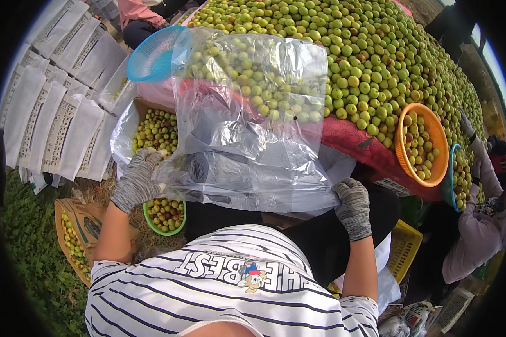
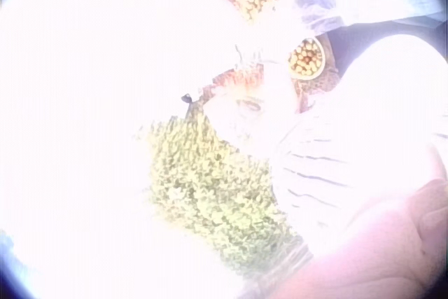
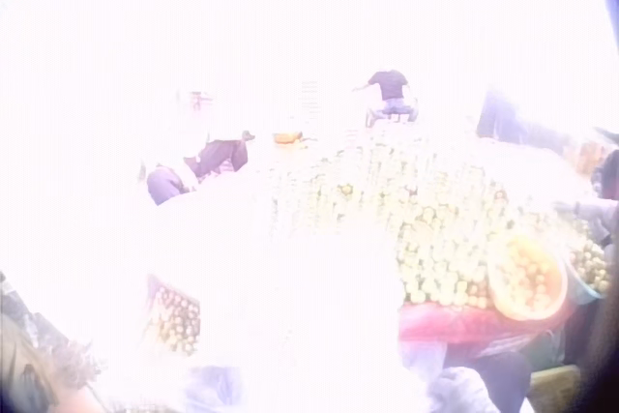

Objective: The person sorts green plums from a large pile on a table into a plastic bag and a blue bowl. They pick individual plums, inspect them, and place them into the bag or bowl while seated at the table.

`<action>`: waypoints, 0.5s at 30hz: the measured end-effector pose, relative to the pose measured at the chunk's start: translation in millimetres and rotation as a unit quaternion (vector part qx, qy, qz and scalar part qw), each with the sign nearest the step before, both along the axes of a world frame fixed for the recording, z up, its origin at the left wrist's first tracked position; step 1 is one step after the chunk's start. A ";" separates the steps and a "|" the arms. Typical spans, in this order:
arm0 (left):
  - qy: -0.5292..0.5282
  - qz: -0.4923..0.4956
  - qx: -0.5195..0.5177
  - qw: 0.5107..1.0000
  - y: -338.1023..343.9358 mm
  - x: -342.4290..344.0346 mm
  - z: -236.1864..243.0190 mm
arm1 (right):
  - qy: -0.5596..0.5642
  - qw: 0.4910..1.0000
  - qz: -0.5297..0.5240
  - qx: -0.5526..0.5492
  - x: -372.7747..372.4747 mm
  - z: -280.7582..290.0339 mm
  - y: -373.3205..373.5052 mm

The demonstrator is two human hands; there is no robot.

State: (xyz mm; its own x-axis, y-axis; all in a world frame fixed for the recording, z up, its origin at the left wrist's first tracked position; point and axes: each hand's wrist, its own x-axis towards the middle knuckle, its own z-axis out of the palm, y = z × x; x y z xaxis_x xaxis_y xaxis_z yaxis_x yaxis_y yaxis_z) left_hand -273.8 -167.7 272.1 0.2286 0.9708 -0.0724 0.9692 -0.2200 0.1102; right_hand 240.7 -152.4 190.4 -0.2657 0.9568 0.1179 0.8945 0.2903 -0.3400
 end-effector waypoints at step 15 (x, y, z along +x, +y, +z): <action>-0.092 -0.211 0.045 0.972 -25.0 100.1 -60.1 | 0.023 1.000 -0.002 0.010 -0.1 -22.3 -3.9</action>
